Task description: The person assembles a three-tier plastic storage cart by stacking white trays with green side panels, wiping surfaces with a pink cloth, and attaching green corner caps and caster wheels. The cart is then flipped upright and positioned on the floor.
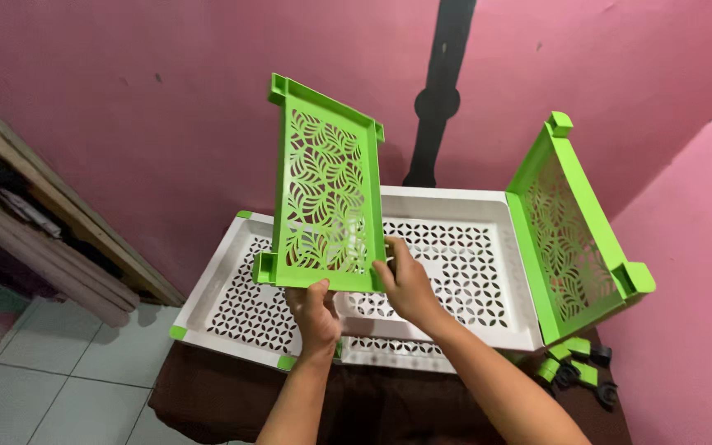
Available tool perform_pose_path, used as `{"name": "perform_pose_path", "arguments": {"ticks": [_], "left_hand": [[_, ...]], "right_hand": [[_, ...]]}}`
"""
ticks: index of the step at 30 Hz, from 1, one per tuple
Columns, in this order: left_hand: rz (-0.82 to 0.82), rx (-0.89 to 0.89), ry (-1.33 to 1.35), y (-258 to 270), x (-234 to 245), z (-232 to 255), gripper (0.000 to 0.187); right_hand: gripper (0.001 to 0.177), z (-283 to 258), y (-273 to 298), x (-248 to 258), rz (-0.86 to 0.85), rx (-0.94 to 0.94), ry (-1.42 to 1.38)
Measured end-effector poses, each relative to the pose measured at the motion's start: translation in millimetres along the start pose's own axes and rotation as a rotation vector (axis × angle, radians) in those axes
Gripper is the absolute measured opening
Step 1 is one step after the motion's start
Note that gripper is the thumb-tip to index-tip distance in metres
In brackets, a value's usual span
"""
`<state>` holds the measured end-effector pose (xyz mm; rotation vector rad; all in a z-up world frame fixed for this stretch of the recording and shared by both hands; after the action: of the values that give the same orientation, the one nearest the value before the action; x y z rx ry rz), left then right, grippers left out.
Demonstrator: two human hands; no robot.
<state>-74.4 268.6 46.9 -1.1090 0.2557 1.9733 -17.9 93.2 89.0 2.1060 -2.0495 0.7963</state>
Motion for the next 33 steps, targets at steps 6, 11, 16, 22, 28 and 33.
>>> {"name": "perform_pose_path", "arguments": {"ticks": [6,11,16,22,28,33], "left_hand": [[0.099,-0.234,-0.396,-19.5,19.0,65.1,0.051],[0.039,-0.330,-0.463,-21.8,15.9,75.2,0.044],[-0.034,-0.340,-0.540,-15.7,16.1,54.5,0.044],[-0.099,-0.301,-0.626,-11.2,0.8,40.3,0.040],[-0.135,-0.169,-0.534,-5.6,1.9,29.5,0.041],[-0.223,-0.192,-0.692,-1.2,27.6,21.6,0.046]], "right_hand": [[0.063,7.2,24.4,-75.9,-0.223,0.030,-0.182],[0.046,2.6,32.2,-104.3,-0.329,0.130,-0.224],[0.039,21.8,30.7,-99.5,-0.269,0.020,-0.231],[0.049,28.1,25.1,-86.8,-0.251,-0.083,-0.207],[0.052,23.5,26.7,-92.1,-0.251,-0.173,-0.248],[0.043,35.1,29.4,-106.2,-0.274,-0.305,-0.401]]}}
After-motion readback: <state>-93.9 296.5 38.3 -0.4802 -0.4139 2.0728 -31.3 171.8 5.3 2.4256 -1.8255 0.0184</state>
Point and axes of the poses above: each hand's wrist, its own y-axis away from the middle knuckle, its own x-axis out of the back of the hand, z = x × y, the point moved 8 cm from there along -y, towards the middle knuckle, and after that the axes turned 10 degrees about z, right-handed, at the moved point
